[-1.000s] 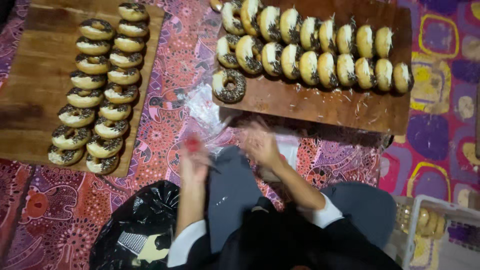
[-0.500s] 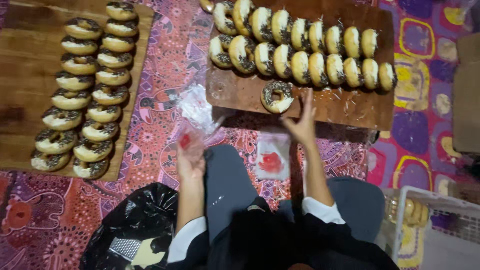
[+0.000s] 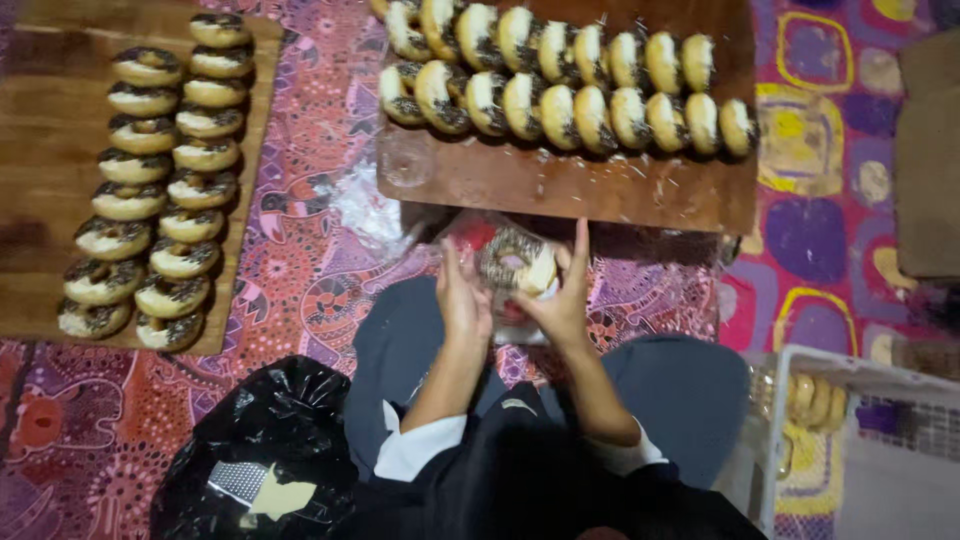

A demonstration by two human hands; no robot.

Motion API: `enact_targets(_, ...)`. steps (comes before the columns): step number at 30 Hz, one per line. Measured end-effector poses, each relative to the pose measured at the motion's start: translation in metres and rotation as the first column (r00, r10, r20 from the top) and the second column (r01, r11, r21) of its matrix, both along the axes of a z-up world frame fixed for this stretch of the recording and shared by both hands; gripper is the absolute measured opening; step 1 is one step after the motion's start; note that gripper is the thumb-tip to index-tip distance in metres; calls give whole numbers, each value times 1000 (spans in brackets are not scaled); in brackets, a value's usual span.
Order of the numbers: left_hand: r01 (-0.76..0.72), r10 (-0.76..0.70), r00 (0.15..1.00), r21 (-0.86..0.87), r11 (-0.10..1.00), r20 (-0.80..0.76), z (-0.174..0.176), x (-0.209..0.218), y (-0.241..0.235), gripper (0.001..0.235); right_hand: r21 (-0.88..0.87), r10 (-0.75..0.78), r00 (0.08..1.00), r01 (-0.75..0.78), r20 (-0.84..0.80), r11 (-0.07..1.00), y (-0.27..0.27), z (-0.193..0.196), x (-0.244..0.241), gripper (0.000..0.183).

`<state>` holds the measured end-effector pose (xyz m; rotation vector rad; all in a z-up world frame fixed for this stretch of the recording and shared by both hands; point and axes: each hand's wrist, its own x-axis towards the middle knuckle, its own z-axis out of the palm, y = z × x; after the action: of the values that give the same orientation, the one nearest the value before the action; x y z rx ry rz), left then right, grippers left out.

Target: The person grates a block of white cheese over rows of donuts arranged on a wooden board. They then pick up individual donuts, dip them into a red substance, and place them back on the board or into a plastic basket.

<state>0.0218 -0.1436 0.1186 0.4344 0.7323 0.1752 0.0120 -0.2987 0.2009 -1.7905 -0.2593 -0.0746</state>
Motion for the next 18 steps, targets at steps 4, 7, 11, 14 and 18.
enact_targets(4, 17, -17, 1000, -40, 999, 4, 29, -15, -39, 48, -82, 112, 994, -112, 0, 990, -7, 6, -1, 145)
enact_targets(7, 130, -87, 984, -294, 947, 155, 34, -15, -60, 42, 8, 60, 993, -59, -102, 998, -25, 23, 0, 136)
enact_targets(11, 264, -115, 909, -341, 902, 401, 34, -23, -73, 43, -209, -92, 995, 83, -36, 974, -54, 37, -22, 129)
enact_targets(14, 342, -325, 933, -98, 935, 153, 43, -26, -67, 43, -416, -109, 815, 399, 569, 817, -70, 43, -18, 89)
enact_targets(18, 381, -627, 731, 601, 703, 270, 60, -54, -65, 76, -577, 171, 960, -14, 220, 817, -91, 52, -13, 18)
